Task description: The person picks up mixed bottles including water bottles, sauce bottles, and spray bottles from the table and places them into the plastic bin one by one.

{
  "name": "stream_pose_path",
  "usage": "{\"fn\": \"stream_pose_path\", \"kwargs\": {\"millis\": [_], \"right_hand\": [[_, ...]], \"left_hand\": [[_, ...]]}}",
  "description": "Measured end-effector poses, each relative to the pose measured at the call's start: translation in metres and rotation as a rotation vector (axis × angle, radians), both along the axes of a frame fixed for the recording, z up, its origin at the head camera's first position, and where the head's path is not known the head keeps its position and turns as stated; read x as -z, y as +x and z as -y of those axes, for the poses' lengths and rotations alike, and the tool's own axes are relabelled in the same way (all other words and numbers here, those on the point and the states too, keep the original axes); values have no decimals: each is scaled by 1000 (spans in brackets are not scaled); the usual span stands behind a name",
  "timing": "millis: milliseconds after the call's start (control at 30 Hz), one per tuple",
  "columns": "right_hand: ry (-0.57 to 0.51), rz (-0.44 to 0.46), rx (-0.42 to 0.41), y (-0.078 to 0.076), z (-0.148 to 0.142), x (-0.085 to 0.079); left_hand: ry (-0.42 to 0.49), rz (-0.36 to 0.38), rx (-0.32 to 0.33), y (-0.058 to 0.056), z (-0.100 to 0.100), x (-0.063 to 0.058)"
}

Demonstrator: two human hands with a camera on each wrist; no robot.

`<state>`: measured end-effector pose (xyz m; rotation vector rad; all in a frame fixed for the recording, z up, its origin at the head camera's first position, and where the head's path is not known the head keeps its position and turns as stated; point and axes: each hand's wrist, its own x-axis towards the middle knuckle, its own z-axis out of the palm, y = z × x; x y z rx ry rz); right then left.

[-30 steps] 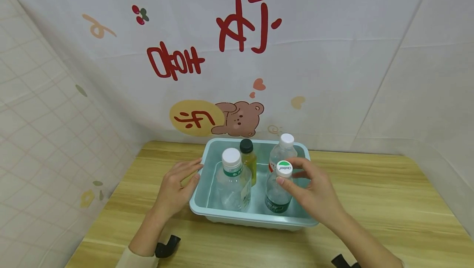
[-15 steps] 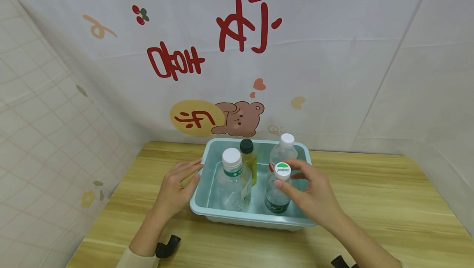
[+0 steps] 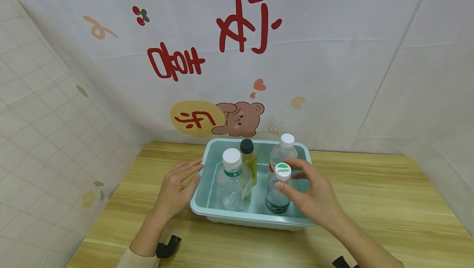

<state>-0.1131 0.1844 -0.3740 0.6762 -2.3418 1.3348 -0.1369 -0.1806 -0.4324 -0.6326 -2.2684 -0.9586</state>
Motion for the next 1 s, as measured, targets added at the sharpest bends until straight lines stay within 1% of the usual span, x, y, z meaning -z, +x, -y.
{"fn": "stream_pose_path", "kwargs": {"millis": [267,400,533,733,867,1000], "right_hand": [[-33,-58,-37,0,-6,2],[-25,-49,-45,0,-13,-1],[12,-34,-30,-1,-21,-5],[21,-17,-5,-1,-32,-9],[26,-7,27,-2,-42,-10],[51,6,87,-4,-55,-7]], "left_hand": [[-3,-3,9,0,-1,-1],[-7,3,7,1,0,-2],[-3,9,8,2,0,-3],[-7,3,6,2,2,-4],[-14,15,-4,1,3,-6],[-31,40,-13,2,5,-9]]}}
